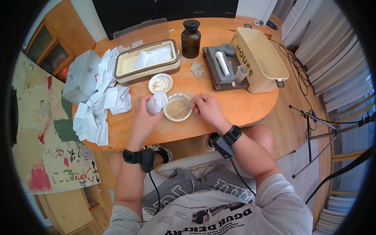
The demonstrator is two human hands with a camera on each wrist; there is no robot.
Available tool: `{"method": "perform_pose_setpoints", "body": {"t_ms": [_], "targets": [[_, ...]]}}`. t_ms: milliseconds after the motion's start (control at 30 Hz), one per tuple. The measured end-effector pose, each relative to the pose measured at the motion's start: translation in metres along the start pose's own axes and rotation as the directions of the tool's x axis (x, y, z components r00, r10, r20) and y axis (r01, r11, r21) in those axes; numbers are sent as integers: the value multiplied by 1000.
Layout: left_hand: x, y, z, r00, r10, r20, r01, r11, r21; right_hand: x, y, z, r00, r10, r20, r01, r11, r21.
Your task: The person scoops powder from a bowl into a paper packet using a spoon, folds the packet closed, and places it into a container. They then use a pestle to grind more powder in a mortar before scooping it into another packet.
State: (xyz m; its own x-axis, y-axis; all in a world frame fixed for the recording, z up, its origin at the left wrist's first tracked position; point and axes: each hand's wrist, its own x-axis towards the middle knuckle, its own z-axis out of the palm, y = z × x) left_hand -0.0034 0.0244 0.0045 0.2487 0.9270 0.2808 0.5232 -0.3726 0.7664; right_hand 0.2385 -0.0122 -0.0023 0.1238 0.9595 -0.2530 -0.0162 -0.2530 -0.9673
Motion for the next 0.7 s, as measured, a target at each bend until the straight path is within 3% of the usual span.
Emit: {"method": "perform_pose_setpoints", "body": {"t_ms": [167,367,500,567,600,633,700], "targets": [[-1,-2,2,1000,-5,27,5,1000,15,3,-9,-9,998,-4,-66,14,987,161],[-2,-2,6,997,-6,75,4,1000,28,8,-32,-18,990,-92,-107,115,966,233],[-2,7,7,992,29,120,-28,1000,-7,0,-48,-7,992,-74,-106,98,967,235],[-2,11,9,990,19,138,-14,999,-35,-14,-47,13,933,-360,-19,352,921,-168],[-2,11,9,988,9,155,0,998,-59,-20,-47,16,871,-491,11,478,842,-251],[-1,9,10,988,9,156,0,998,-56,-25,-49,15,871,-491,10,478,843,-248],[-2,2,14,996,17,88,-12,998,-54,-32,-53,9,733,-679,-40,594,668,-447]]}}
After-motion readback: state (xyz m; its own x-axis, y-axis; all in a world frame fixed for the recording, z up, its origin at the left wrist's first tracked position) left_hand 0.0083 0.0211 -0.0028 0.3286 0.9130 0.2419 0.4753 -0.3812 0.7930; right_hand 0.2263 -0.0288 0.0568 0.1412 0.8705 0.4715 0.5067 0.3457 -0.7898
